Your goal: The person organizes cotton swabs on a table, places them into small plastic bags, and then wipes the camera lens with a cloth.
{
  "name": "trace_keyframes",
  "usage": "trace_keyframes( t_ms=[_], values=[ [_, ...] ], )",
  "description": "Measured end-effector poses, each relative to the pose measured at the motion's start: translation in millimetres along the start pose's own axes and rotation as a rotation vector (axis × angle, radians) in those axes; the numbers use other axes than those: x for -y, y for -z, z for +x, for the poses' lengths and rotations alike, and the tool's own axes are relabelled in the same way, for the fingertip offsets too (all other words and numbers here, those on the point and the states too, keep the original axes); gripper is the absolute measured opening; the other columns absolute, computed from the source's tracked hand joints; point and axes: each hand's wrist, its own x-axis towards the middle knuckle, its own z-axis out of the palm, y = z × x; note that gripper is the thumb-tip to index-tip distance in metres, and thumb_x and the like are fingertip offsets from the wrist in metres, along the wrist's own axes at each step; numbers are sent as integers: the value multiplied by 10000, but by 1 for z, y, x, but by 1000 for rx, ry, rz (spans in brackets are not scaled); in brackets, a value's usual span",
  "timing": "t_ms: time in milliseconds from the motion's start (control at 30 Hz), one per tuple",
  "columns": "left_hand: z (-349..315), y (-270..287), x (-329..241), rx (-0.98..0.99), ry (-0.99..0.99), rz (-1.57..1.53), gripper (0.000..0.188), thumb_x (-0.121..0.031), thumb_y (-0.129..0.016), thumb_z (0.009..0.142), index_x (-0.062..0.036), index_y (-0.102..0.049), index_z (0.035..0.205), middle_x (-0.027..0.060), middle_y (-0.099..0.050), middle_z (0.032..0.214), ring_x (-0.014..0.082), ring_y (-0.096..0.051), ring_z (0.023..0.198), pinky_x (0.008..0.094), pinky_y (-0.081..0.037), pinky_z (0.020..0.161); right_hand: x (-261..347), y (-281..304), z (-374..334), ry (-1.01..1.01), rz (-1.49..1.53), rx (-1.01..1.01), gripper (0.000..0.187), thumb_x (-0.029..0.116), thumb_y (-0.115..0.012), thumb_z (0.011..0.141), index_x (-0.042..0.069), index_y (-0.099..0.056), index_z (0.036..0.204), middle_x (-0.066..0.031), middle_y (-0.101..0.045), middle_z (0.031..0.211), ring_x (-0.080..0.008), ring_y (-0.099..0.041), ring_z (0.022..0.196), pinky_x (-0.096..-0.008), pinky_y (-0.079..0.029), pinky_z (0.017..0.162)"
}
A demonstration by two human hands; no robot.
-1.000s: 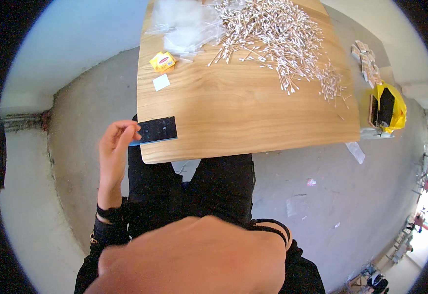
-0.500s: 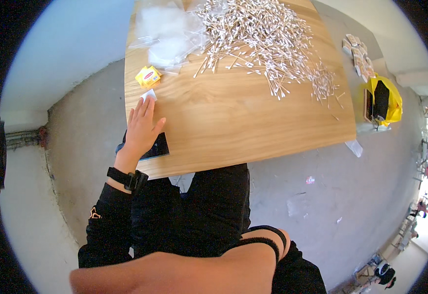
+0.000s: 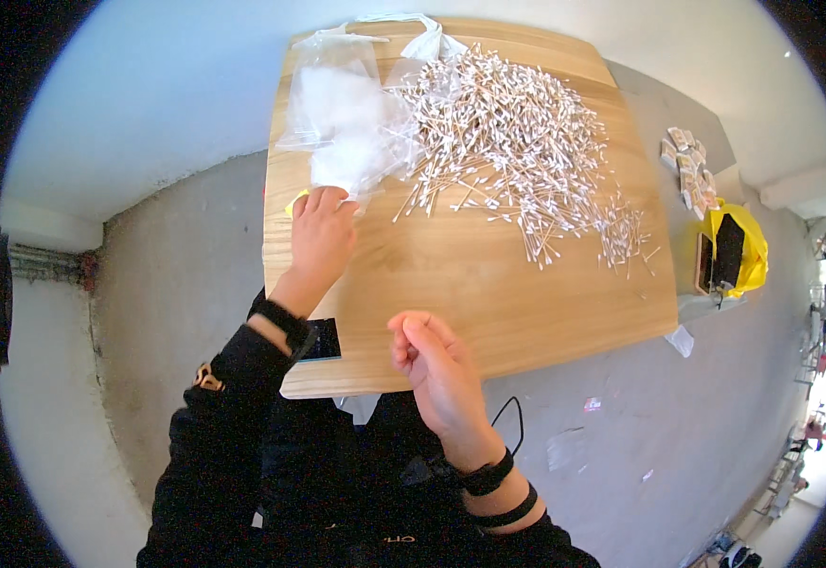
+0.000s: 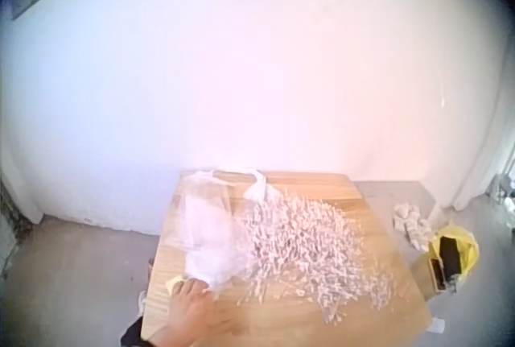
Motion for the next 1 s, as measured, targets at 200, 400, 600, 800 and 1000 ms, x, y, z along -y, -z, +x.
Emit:
trace_keyframes(
  t_ms=[200, 400, 600, 800, 1000],
  values=[
    [28, -18, 10, 118, -73, 172, 72, -75, -656, 660, -88, -631, 726, 40, -544, 894, 208, -508, 920, 376, -373, 795, -15, 24, -4, -66, -119, -113, 178, 175, -528, 949, 36, -606, 1029, 18, -532, 783, -75, -474, 727, -209, -400, 682],
    [26, 17, 10, -77, 210, -352, 47, -72, -627, 794, -40, -617, 828, 65, -605, 817, 210, -582, 792, 350, -425, 741, -15, 30, 9, -75, -128, -89, 184, 173, -537, 946, 47, -604, 1063, 20, -550, 822, -74, -496, 755, -210, -407, 694],
    [-26, 70, -15, -111, 672, -1055, 95, -83, -564, 923, 4, -569, 960, 46, -643, 844, 103, -609, 777, 217, -451, 689, -27, 4, 33, 87, -279, -71, 191, 110, -554, 931, 36, -583, 1105, -22, -577, 913, -115, -568, 908, -242, -459, 785],
    [-81, 108, -56, -97, 954, -1365, 120, -27, -580, 904, 6, -579, 1018, 45, -636, 891, 93, -613, 792, 215, -484, 741, -61, -24, 47, 342, -610, 121, 225, 22, -562, 906, 6, -566, 1130, -67, -565, 1069, -143, -570, 1007, -279, -481, 854],
    [-115, 115, -55, 5, 1038, -1384, 137, -63, -615, 890, 2, -599, 1009, 37, -643, 882, 96, -611, 794, 223, -486, 737, -91, -14, 39, 250, -550, 132, 209, 28, -553, 905, 19, -568, 1113, -77, -579, 1058, -153, -595, 957, -274, -515, 798]
  ],
)
